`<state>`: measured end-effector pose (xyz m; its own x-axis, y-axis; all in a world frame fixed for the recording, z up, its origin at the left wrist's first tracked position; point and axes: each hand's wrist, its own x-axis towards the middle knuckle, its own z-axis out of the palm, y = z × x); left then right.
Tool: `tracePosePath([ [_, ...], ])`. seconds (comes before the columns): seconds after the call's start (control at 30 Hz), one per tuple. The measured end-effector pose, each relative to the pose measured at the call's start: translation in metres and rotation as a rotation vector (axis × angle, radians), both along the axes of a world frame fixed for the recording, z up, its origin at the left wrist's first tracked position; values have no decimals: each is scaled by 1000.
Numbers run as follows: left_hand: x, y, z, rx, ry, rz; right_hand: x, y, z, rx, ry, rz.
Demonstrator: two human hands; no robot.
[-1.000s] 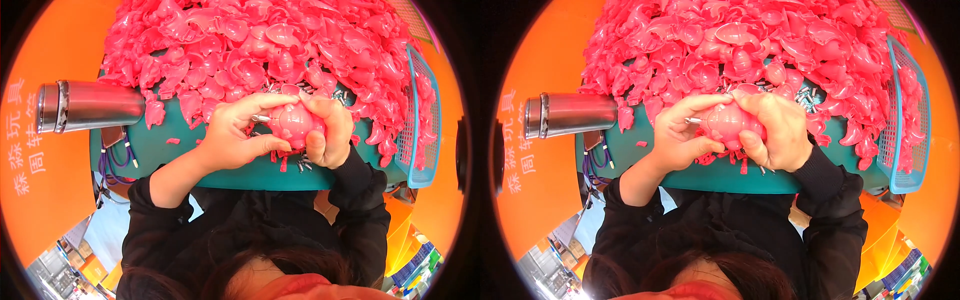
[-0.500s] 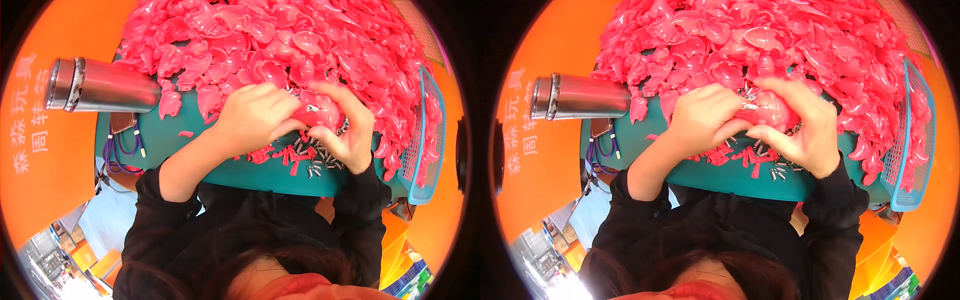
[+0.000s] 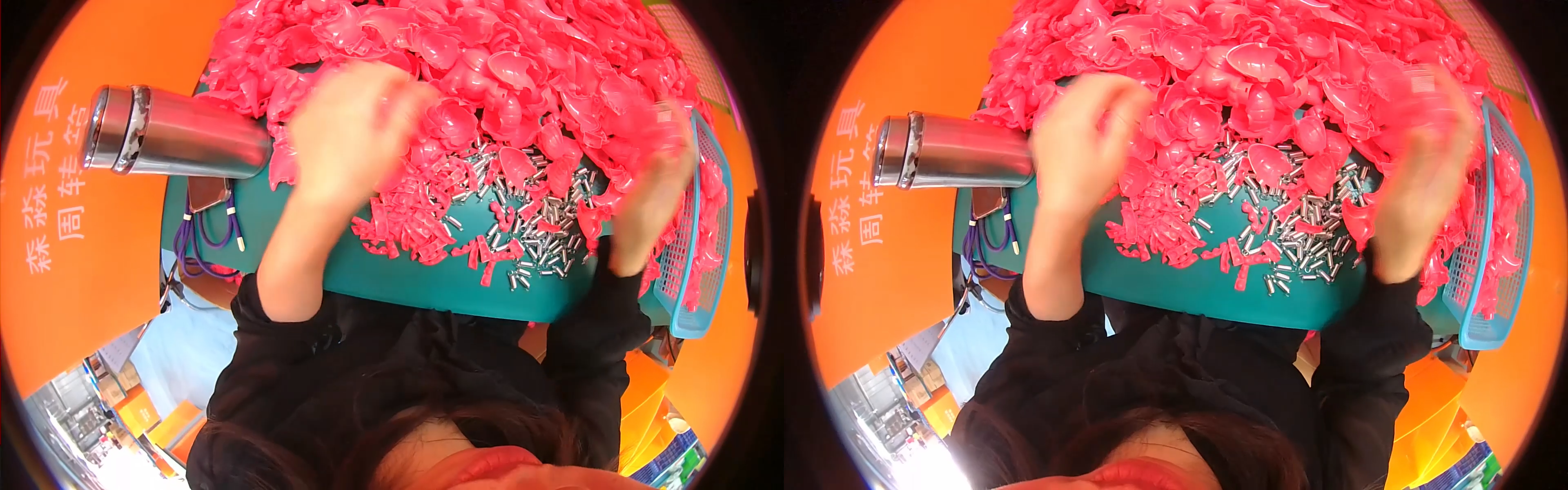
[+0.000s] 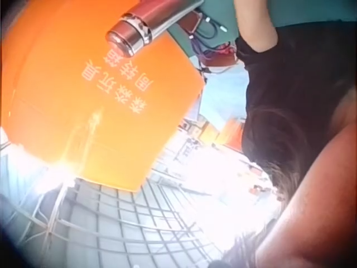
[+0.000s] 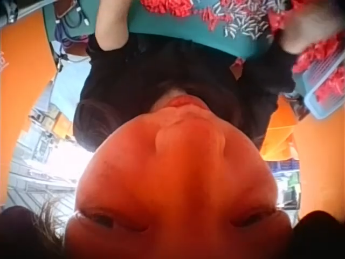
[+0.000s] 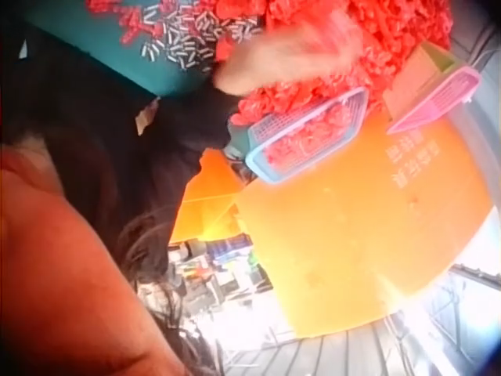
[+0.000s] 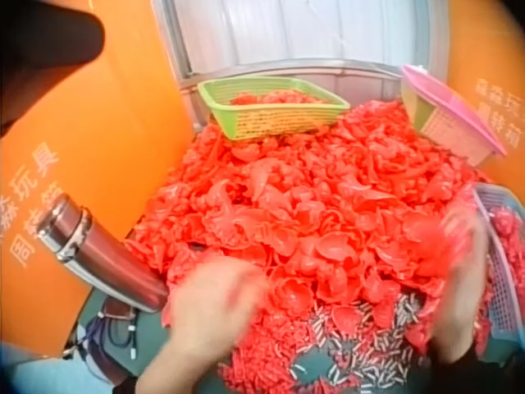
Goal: Assembling small metal components into pink plastic toy bulb parts.
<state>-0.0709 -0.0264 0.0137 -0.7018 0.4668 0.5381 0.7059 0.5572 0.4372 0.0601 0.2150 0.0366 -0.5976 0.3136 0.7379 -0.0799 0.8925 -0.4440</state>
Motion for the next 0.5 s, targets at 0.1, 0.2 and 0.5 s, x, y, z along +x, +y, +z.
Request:
tracePosePath([
  [0.1, -22, -27, 8, -272, 74, 264, 27, 84, 3, 295, 30, -630],
  [0.2, -21, -34, 6, -599, 79, 316, 66, 157, -20, 224, -385, -1116],
  [0.5, -22, -32, 2, -592, 166, 207, 77, 187, -40, 727, -293, -1341],
])
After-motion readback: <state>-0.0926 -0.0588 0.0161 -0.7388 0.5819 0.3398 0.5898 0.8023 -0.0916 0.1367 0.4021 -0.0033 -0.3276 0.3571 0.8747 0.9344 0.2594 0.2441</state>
